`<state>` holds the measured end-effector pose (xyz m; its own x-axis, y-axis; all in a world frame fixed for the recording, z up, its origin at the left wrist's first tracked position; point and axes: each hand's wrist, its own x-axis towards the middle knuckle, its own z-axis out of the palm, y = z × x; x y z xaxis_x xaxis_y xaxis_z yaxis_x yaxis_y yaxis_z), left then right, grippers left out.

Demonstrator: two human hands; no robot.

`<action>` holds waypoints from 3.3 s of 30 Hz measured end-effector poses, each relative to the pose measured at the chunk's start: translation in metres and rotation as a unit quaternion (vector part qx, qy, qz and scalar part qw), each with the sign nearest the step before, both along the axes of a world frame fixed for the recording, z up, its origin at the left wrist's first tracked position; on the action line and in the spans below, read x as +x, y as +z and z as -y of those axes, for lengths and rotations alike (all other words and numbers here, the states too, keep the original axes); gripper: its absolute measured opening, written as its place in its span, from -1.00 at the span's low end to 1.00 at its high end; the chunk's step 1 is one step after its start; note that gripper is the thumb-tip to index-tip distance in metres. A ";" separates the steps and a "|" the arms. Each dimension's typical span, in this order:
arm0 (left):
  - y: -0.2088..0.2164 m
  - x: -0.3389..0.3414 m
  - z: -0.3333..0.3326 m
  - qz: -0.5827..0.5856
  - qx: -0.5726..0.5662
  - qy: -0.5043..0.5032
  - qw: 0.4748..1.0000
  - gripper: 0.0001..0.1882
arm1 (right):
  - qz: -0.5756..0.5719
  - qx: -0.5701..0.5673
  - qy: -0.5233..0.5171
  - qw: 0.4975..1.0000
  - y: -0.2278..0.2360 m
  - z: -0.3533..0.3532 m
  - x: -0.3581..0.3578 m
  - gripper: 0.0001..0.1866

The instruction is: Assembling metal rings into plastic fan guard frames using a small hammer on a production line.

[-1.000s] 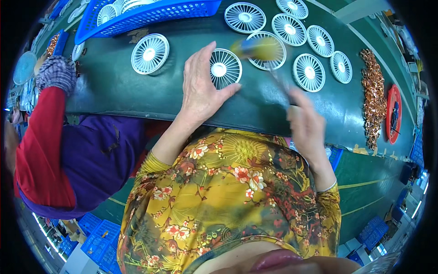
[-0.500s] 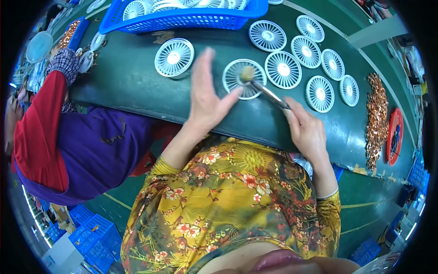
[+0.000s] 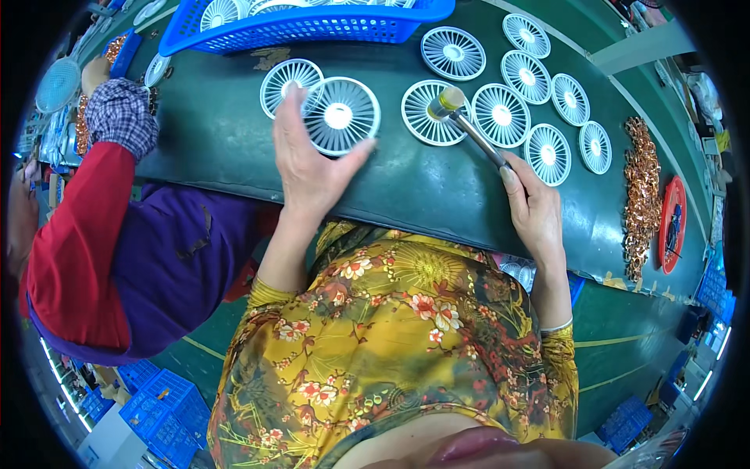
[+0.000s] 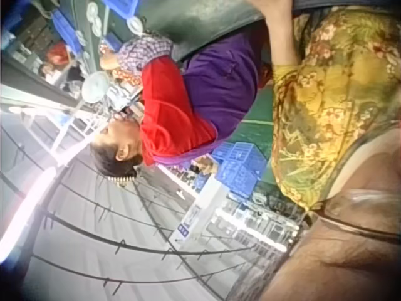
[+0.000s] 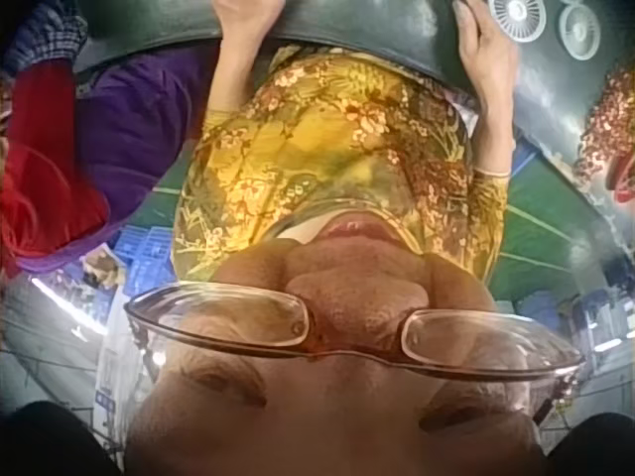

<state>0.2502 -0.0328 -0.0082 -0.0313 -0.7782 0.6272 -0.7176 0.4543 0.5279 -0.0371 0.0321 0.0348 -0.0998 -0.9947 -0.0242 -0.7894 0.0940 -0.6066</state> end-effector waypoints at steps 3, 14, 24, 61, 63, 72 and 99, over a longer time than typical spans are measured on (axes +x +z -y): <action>0.002 -0.013 -0.019 -0.001 0.091 -0.069 0.993 0.12 | -0.007 -0.021 0.006 1.000 0.003 0.000 0.000 -0.70; 0.000 -0.023 -0.018 0.013 0.135 -0.078 0.988 0.12 | -0.075 -0.024 0.145 0.986 0.002 -0.010 0.027 -0.73; -0.008 -0.026 -0.020 0.003 0.152 -0.068 0.986 0.10 | -0.074 -0.004 0.174 0.982 0.000 0.001 0.038 -0.69; 0.000 0.001 -0.004 -0.080 0.223 -0.044 0.970 0.09 | -0.015 -0.029 0.204 0.978 -0.005 0.033 0.069 -0.77; -0.004 0.004 -0.004 -0.031 0.208 -0.035 0.977 0.09 | -0.030 -0.034 0.196 0.979 0.004 0.035 0.073 -0.75; 0.001 0.011 0.001 -0.078 0.179 -0.045 0.980 -0.08 | -0.029 -0.107 -0.014 0.994 0.009 -0.016 -0.030 -0.73; -0.002 -0.247 0.295 -0.002 0.017 0.076 0.997 -0.23 | -0.221 -0.238 -0.138 0.936 -0.028 0.318 -0.144 -0.47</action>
<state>0.0034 -0.3281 -0.0103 0.0917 -0.7940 0.6009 -0.7750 0.3220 0.5438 -0.1814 -0.2855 0.0064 -0.2500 -0.8173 0.5192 -0.9585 0.1330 -0.2522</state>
